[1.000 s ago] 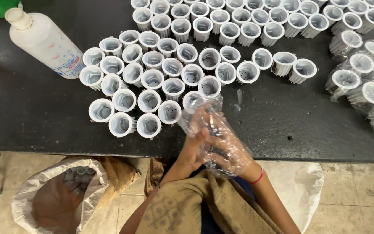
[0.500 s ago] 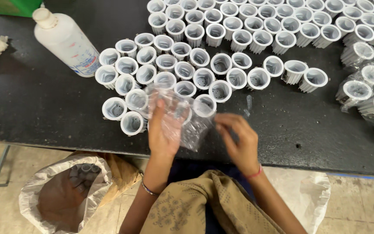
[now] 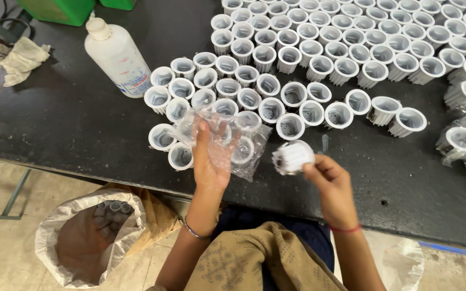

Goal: The person wraps white plastic lamp socket components in clear plastic bags one at a time, twisting each bag closed and placing the wrapped item in a pile of finished pieces on the work table.

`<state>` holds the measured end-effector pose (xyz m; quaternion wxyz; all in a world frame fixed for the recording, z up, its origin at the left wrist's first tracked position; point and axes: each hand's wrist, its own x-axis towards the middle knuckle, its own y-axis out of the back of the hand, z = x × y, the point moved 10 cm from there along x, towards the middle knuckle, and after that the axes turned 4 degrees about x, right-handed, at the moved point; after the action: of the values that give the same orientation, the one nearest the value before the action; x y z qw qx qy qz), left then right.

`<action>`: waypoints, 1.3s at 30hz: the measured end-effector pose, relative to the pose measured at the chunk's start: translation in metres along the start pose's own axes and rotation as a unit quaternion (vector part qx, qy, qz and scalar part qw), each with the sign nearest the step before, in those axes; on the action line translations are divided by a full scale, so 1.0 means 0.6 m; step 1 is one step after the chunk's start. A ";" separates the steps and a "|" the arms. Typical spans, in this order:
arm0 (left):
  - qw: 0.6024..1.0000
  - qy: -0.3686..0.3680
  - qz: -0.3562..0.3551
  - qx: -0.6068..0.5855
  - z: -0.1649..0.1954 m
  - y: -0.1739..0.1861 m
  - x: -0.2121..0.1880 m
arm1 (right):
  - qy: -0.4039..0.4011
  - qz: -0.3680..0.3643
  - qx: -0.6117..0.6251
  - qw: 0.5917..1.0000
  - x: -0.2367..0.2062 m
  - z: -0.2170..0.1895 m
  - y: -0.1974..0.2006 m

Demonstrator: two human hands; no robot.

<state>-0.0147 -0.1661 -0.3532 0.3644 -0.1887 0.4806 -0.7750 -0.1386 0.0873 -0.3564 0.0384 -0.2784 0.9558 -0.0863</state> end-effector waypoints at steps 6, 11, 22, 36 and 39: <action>0.995 0.029 -0.085 0.036 -0.079 -0.044 -0.016 | -0.039 -0.079 0.025 0.996 -0.029 -0.003 0.003; 0.976 0.004 -0.175 0.129 -0.106 -0.092 -0.069 | -0.063 -0.043 0.108 0.991 -0.037 0.003 -0.006; 0.804 -0.015 -0.480 0.350 -0.079 -0.172 -0.153 | -0.103 -0.070 0.277 0.953 -0.051 0.022 -0.007; 0.816 0.136 -0.312 0.467 -0.123 -0.115 -0.129 | -0.068 -0.095 -0.078 0.990 -0.055 -0.015 -0.007; 0.859 0.185 -0.275 0.390 -0.158 -0.091 -0.135 | -0.114 -0.102 -0.116 0.981 -0.064 -0.011 -0.001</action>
<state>-0.0430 -0.0334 -0.3448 0.0847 -0.0093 0.1265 -0.9883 -0.1067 0.1082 -0.3489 0.1059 -0.3849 0.9153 0.0542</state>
